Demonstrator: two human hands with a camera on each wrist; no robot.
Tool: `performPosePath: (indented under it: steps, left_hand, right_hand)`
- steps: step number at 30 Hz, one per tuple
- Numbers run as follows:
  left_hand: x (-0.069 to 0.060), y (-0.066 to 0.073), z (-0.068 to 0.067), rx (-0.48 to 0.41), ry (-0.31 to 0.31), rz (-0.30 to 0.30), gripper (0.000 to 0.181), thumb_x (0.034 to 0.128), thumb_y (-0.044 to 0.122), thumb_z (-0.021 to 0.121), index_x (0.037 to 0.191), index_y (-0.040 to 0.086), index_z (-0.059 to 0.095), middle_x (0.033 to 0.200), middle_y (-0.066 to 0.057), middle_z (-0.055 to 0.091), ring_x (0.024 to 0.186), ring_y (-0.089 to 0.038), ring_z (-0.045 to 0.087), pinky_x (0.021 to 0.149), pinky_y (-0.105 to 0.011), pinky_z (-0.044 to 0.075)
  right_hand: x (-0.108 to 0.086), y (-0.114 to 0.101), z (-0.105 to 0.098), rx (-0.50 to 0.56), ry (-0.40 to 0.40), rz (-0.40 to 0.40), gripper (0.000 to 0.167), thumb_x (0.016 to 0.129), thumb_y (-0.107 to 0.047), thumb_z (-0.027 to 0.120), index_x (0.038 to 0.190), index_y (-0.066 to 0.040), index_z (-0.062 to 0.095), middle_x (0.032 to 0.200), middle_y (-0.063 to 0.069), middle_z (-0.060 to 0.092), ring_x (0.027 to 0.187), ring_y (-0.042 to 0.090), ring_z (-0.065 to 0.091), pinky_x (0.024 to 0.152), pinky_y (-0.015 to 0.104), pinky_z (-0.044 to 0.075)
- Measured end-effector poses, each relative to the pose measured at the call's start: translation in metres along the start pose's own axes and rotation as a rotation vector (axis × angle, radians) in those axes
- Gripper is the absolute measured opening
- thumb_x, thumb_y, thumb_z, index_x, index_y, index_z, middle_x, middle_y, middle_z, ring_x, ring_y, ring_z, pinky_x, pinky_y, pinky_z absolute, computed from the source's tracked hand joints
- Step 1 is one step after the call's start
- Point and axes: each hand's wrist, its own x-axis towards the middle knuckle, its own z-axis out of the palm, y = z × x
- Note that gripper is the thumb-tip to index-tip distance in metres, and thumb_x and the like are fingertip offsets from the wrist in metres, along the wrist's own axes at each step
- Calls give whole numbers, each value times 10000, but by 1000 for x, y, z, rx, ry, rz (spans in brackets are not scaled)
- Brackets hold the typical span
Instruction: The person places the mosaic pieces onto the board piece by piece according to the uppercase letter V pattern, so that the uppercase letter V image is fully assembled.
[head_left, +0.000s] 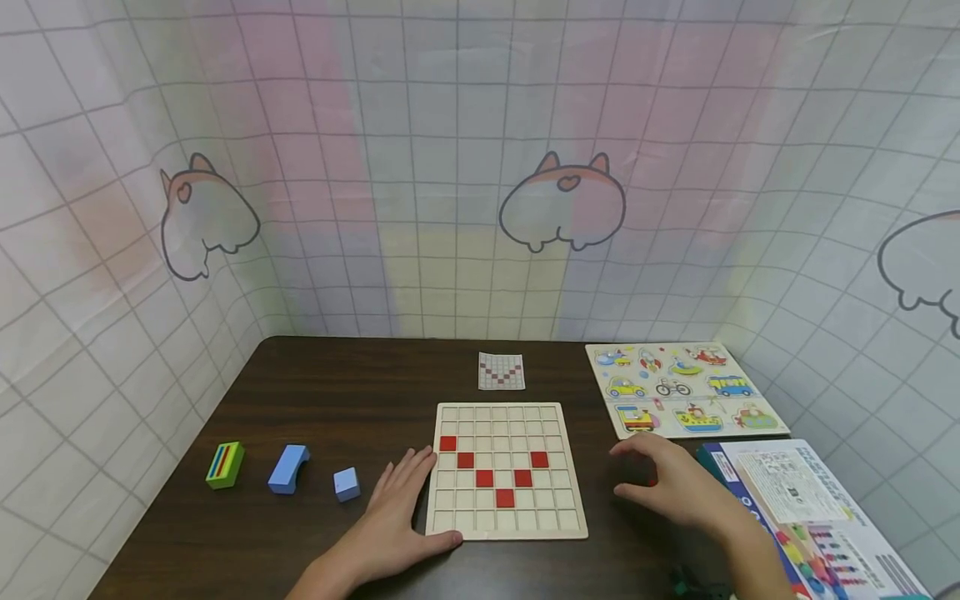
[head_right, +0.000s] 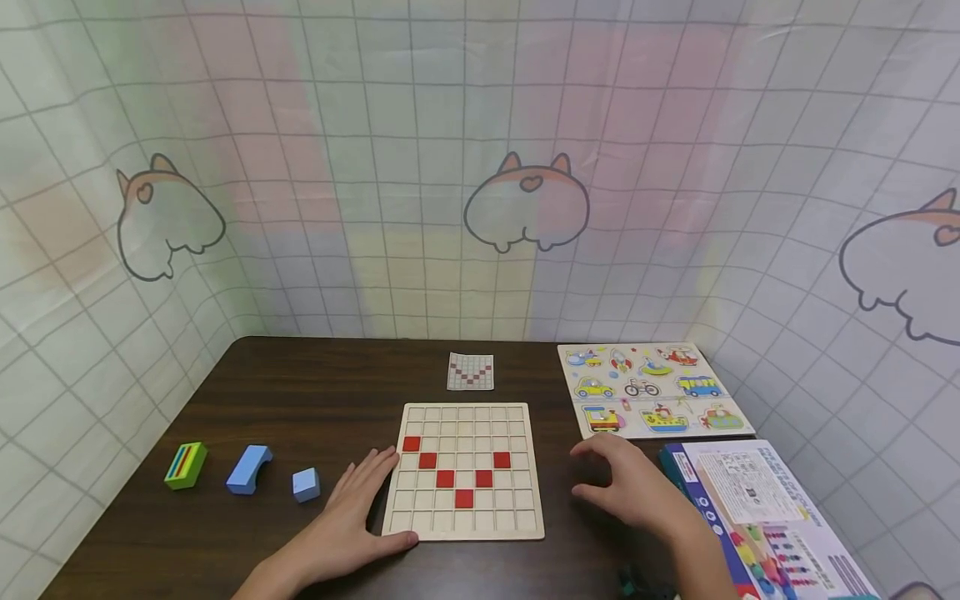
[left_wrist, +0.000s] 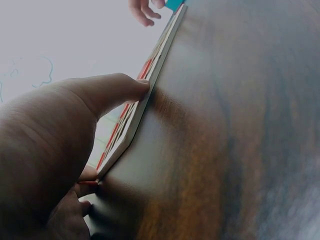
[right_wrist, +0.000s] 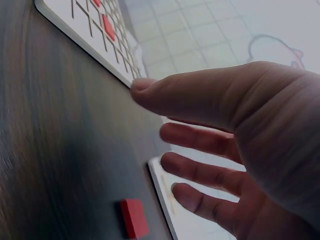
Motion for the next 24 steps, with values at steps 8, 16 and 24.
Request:
performPosePath:
  steps: [8, 16, 24]
  left_hand:
    - [0, 0, 0, 3, 2, -8, 1278, 789, 804, 845, 1765, 169, 318, 1831, -37, 330, 1752, -334, 145, 1395, -681, 78]
    - [0, -2, 1, 7, 5, -3, 1279, 793, 807, 843, 1766, 168, 314, 1833, -35, 326, 1754, -329, 140, 1397, -674, 76]
    - [1, -1, 1, 6, 1, -13, 1280, 790, 813, 840, 1769, 180, 310, 1837, -33, 315, 1753, -332, 141, 1393, -687, 77]
  right_hand:
    - [-12, 11, -10, 13, 3, 72, 512, 900, -296, 951, 1343, -176, 724, 1336, -12, 748, 1180, 255, 727, 990, 414, 637]
    - [-24, 19, -19, -35, 18, 149, 531, 874, -356, 969, 1327, -208, 735, 1315, -23, 747, 1153, 231, 721, 949, 402, 619]
    - [-26, 28, -25, -65, -8, 216, 579, 846, -332, 985, 1331, -135, 738, 1350, 71, 738, 1118, 252, 698, 892, 422, 602]
